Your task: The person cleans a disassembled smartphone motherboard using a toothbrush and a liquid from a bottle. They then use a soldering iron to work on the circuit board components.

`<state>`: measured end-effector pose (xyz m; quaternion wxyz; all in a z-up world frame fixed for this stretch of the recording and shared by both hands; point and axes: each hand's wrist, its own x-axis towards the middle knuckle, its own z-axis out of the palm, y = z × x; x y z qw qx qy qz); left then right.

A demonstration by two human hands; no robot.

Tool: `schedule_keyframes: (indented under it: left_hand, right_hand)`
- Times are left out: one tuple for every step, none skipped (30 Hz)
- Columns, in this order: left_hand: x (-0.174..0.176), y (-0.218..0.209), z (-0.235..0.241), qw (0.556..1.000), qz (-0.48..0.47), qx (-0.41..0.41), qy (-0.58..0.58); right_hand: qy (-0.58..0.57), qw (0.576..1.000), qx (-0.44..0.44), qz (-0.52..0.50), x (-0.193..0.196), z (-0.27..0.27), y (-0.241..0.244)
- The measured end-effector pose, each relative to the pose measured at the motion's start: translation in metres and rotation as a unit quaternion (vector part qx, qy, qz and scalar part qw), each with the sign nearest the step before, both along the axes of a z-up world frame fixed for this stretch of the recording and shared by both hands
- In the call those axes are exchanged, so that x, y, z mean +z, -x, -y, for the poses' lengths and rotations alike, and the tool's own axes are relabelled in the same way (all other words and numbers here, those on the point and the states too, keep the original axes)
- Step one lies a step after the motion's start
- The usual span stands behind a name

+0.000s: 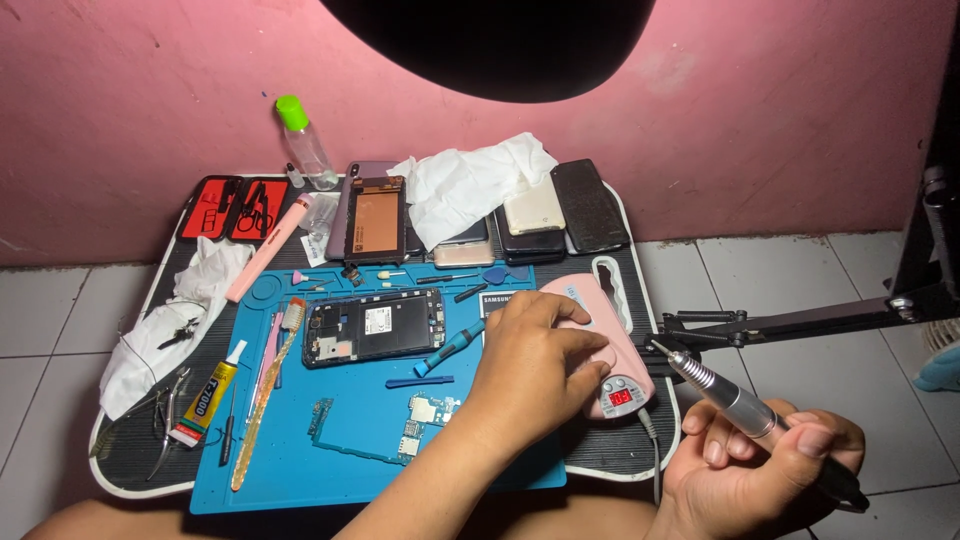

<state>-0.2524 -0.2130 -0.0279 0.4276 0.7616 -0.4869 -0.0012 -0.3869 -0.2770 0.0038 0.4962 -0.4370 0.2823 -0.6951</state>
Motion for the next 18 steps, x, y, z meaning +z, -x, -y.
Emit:
schedule_keyframes:
  left_hand:
    - [0.002,0.000,0.000,1.000,-0.009,-0.001,-0.008]
    - [0.002,-0.001,-0.001,1.000,-0.009,0.000,-0.008]
    - [0.003,-0.001,-0.001,1.000,-0.009,-0.003,-0.011]
    - [0.003,-0.002,-0.001,1.000,-0.009,-0.006,-0.014]
    - [0.005,-0.002,-0.001,1.000,-0.009,-0.005,-0.014]
    - [0.006,-0.003,-0.001,1.000,-0.008,-0.011,-0.014]
    - [0.008,-0.003,-0.001,1.000,-0.009,-0.017,-0.014]
    - [0.009,-0.004,-0.003,1.000,-0.010,-0.016,-0.015]
    - [0.010,-0.005,-0.004,1.000,-0.008,-0.027,0.001]
    - [0.012,-0.006,-0.006,0.999,-0.006,-0.037,0.017]
    - [0.020,-0.005,-0.015,0.999,-0.004,-0.035,0.020]
    - [0.028,-0.005,-0.025,0.998,-0.003,-0.037,0.045]
    - [0.036,-0.003,-0.037,0.997,-0.002,-0.037,0.070]
    - [0.042,-0.003,-0.053,0.997,-0.001,-0.035,0.073]
    - [0.048,-0.002,-0.071,0.995,0.007,-0.028,0.093]
    - [0.054,0.000,-0.089,0.993,0.015,-0.021,0.113]
    - [0.054,0.000,-0.113,0.993,0.018,-0.016,0.115]
    - [0.053,0.000,-0.136,0.992,0.008,-0.022,0.126]
  right_hand:
    - [-0.003,1.000,-0.004,0.001,0.000,0.000,-0.001]
    - [-0.003,1.000,-0.004,0.001,0.000,0.000,-0.001]
    - [-0.009,1.000,-0.001,0.008,-0.001,0.000,-0.001]
    - [-0.015,1.000,0.002,0.015,-0.001,0.000,-0.001]
    - [-0.014,1.000,0.002,0.015,-0.004,0.003,0.000]
    - [0.006,0.999,0.042,0.032,-0.008,0.005,0.001]
    - [0.025,0.995,0.082,0.049,-0.011,0.007,0.004]
    - [0.025,0.995,0.082,0.047,-0.014,0.008,0.007]
    - [0.015,0.986,0.138,0.088,-0.016,0.010,0.010]
    - [0.005,0.973,0.193,0.128,-0.017,0.011,0.012]
    - [0.008,0.972,0.195,0.128,-0.007,0.004,0.008]
    - [-0.040,0.975,0.177,0.127,0.003,-0.005,0.004]
    - [-0.088,0.975,0.158,0.125,0.013,-0.014,0.000]
    - [-0.086,0.975,0.162,0.126,0.008,-0.016,0.001]
    - [-0.063,0.959,0.232,0.150,0.002,-0.018,0.003]
    - [-0.040,0.936,0.302,0.174,-0.003,-0.021,0.004]
    - [-0.039,0.935,0.307,0.175,-0.002,-0.028,0.007]
    - [-0.055,0.908,0.364,0.198,-0.001,-0.035,0.011]
